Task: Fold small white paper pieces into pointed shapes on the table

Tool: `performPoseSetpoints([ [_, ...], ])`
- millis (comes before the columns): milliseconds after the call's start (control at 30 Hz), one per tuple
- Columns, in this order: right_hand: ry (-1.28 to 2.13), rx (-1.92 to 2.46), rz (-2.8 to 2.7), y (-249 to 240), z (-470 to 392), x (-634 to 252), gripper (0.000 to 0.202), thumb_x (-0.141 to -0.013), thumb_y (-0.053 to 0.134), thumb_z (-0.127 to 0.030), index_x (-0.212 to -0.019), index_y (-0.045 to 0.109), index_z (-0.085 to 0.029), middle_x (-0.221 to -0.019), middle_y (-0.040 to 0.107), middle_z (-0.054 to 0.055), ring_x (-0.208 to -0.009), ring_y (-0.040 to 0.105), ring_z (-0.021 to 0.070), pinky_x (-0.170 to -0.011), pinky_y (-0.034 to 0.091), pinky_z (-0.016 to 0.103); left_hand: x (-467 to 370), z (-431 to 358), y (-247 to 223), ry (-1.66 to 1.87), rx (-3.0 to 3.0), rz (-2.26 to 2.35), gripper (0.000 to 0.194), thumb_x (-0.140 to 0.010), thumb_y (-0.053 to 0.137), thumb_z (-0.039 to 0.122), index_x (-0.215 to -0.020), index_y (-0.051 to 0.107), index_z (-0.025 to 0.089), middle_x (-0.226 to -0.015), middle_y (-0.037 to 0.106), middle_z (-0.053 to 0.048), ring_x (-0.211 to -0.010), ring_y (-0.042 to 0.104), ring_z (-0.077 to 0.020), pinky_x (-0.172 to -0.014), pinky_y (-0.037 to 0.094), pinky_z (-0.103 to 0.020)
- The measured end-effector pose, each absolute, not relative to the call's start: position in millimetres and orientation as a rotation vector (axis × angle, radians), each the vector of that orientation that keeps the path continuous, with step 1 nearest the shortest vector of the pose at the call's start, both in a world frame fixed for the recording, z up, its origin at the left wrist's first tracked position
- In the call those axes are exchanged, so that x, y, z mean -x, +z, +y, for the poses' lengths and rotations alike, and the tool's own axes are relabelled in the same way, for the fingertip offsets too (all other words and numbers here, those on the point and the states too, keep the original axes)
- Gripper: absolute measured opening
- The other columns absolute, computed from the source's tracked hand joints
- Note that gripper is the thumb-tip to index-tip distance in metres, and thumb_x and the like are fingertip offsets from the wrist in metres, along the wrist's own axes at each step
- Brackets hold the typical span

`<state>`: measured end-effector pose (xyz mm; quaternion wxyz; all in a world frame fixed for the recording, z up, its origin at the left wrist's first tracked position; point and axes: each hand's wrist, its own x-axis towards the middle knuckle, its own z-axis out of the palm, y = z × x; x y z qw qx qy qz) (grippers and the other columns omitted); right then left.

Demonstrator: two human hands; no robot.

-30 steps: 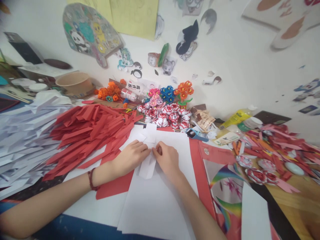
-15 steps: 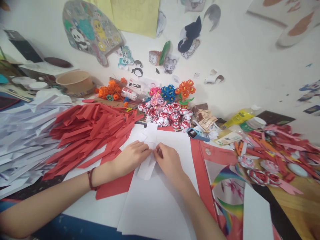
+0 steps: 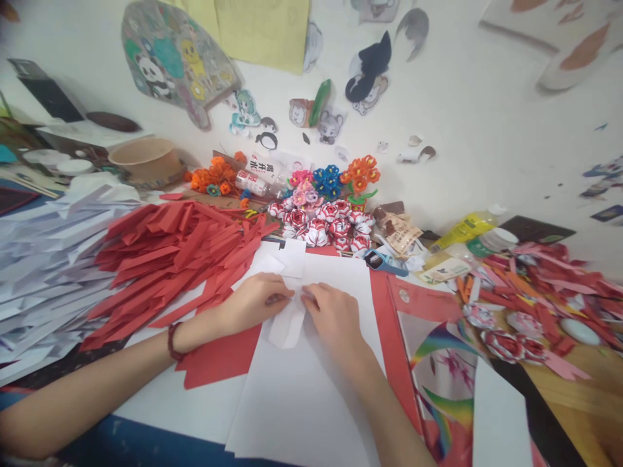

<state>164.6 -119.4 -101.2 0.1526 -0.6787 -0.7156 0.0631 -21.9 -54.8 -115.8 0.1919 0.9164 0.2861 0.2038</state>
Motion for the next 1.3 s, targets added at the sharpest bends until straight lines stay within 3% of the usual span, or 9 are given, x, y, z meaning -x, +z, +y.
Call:
performPoseSetpoints([
  [167,0.218,1.89,-2.081,-104.2,-119.6,-167.0,0.019,-0.09,0.052,-0.033,-0.098,0.069,-0.031,-0.084,0.071,-0.003,-0.072,0.062,0.0136,-0.06,0.031,0.024,21.3,-54.0,-117.2,0.621,-2.464,0.819,0.013,-0.083,0.055,0.019,-0.083,0.068,0.018,-0.071,0.062,0.0,-0.067,0.054,-0.0128,-0.065,0.039,-0.024],
  [333,0.195,1.934,-2.116,-103.2,-119.3,-165.9,0.025,-0.092,0.047,-0.036,-0.091,0.072,-0.03,-0.074,0.07,-0.002,-0.064,0.06,0.0131,-0.055,0.028,0.024,21.4,-59.0,-117.9,0.603,-2.563,0.808,0.016,-0.084,0.052,0.016,-0.085,0.067,0.019,-0.075,0.061,-0.002,-0.072,0.056,-0.0142,-0.066,0.039,-0.024],
  [667,0.168,1.924,-2.185,-102.1,-120.7,-165.4,0.029,-0.094,0.043,-0.034,-0.101,0.07,-0.029,-0.077,0.071,0.0,-0.07,0.062,0.0144,-0.059,0.031,0.025,22.6,-63.0,-112.5,0.52,-2.764,0.791,0.02,-0.09,0.046,0.018,-0.087,0.066,0.018,-0.079,0.058,-0.003,-0.074,0.054,-0.0138,-0.064,0.039,-0.024],
  [1000,0.16,1.922,-2.204,-101.7,-120.7,-164.0,0.033,-0.095,0.04,-0.035,-0.091,0.071,-0.026,-0.073,0.069,0.001,-0.066,0.061,0.0146,-0.057,0.03,0.025,21.1,-65.9,-107.3,0.435,-2.81,0.843,0.021,-0.091,0.045,0.02,-0.084,0.064,0.016,-0.078,0.058,-0.003,-0.074,0.055,-0.0149,-0.064,0.04,-0.025],
  [1300,0.145,1.937,-2.201,-100.9,-121.3,-162.9,0.028,-0.094,0.043,-0.034,-0.091,0.07,-0.026,-0.075,0.07,0.0,-0.068,0.061,0.0143,-0.057,0.03,0.026,18.9,-69.9,-109.3,0.319,-3.017,0.849,0.011,-0.088,0.047,0.013,-0.085,0.058,0.015,-0.081,0.056,-0.005,-0.072,0.054,-0.0181,-0.062,0.042,-0.031],
])
